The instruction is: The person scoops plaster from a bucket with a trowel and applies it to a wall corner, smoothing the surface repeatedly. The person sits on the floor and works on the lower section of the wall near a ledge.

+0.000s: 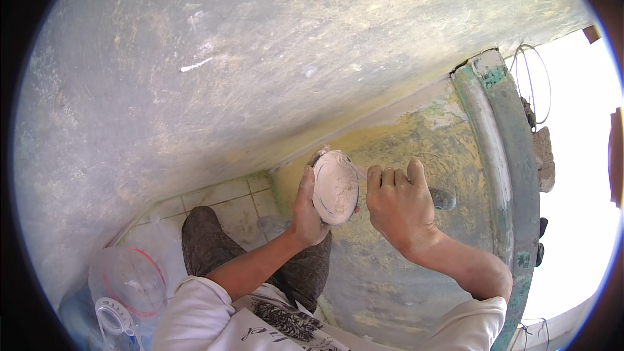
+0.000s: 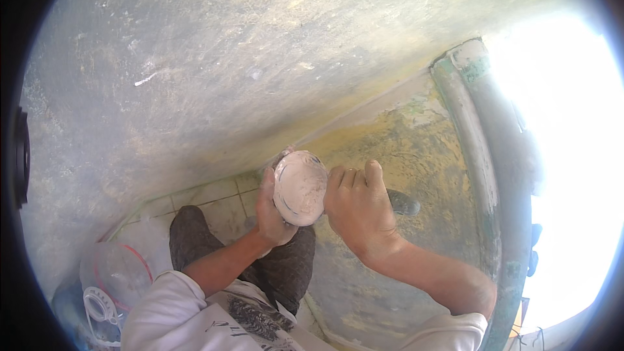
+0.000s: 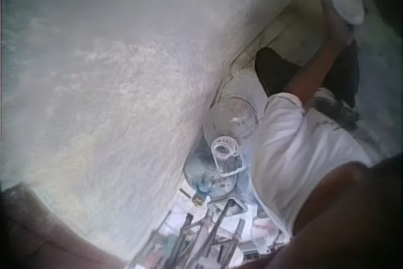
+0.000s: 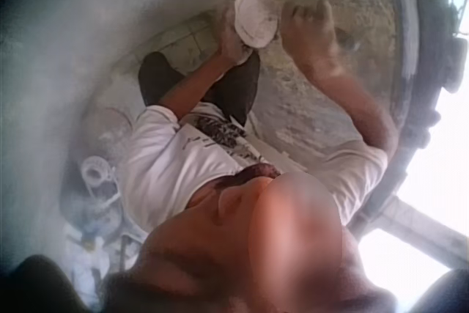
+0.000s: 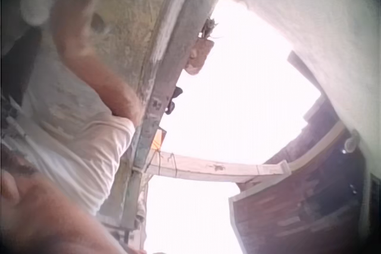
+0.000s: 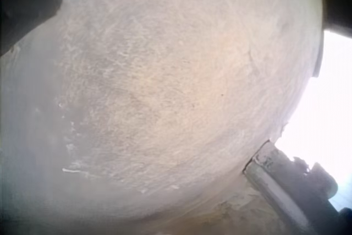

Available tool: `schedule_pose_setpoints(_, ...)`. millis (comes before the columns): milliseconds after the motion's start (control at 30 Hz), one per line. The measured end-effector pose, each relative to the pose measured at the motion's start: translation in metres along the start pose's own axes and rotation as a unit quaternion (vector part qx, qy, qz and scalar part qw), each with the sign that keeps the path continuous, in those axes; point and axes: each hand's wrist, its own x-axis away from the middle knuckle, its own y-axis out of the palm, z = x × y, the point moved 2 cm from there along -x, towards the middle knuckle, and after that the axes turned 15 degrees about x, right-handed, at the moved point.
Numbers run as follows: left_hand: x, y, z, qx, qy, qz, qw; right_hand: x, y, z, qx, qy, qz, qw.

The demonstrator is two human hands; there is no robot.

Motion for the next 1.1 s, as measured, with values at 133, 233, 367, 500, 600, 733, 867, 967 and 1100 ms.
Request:
schedule_pose_setpoints(133, 0.000, 0.002, 0.001, 0.006, -0.009, 0.028, 1.000, 0.006, -0.001, -0.012, 0.015, 0.012, 0.016, 1.000)
schedule_pose_setpoints(233, -0.001, 0.001, 0.000, 0.006, 0.005, 0.052, 0.999, 0.011, -0.005, -0.020, 0.029, 0.002, 0.029, 0.999)
schedule_pose_setpoints(367, 0.002, 0.011, 0.004, 0.012, -0.007, 0.063, 0.998, 0.016, -0.001, -0.020, 0.021, 0.022, 0.023, 0.999)
schedule_pose_setpoints(500, -0.005, 0.018, 0.005, -0.004, -0.056, 0.044, 0.997, 0.026, 0.006, -0.001, -0.073, 0.100, -0.018, 0.992)
schedule_pose_setpoints(600, -0.018, 0.017, 0.004, -0.012, -0.083, 0.022, 0.996, 0.036, 0.010, 0.015, -0.130, 0.178, -0.054, 0.974)
schedule_pose_setpoints(733, -0.029, 0.031, -0.004, -0.007, -0.095, 0.054, 0.994, 0.055, 0.023, 0.029, -0.212, 0.274, -0.058, 0.936)
schedule_pose_setpoints(867, -0.048, 0.032, -0.013, 0.020, -0.119, 0.019, 0.992, 0.068, 0.022, 0.052, -0.340, 0.324, -0.090, 0.878)
schedule_pose_setpoints(967, -0.066, 0.051, -0.022, 0.023, -0.118, 0.019, 0.993, 0.076, 0.023, 0.071, -0.431, 0.335, -0.052, 0.836)
schedule_pose_setpoints(1100, -0.074, 0.092, -0.024, 0.040, -0.141, 0.038, 0.989, 0.086, 0.029, 0.090, -0.516, 0.372, -0.059, 0.769)
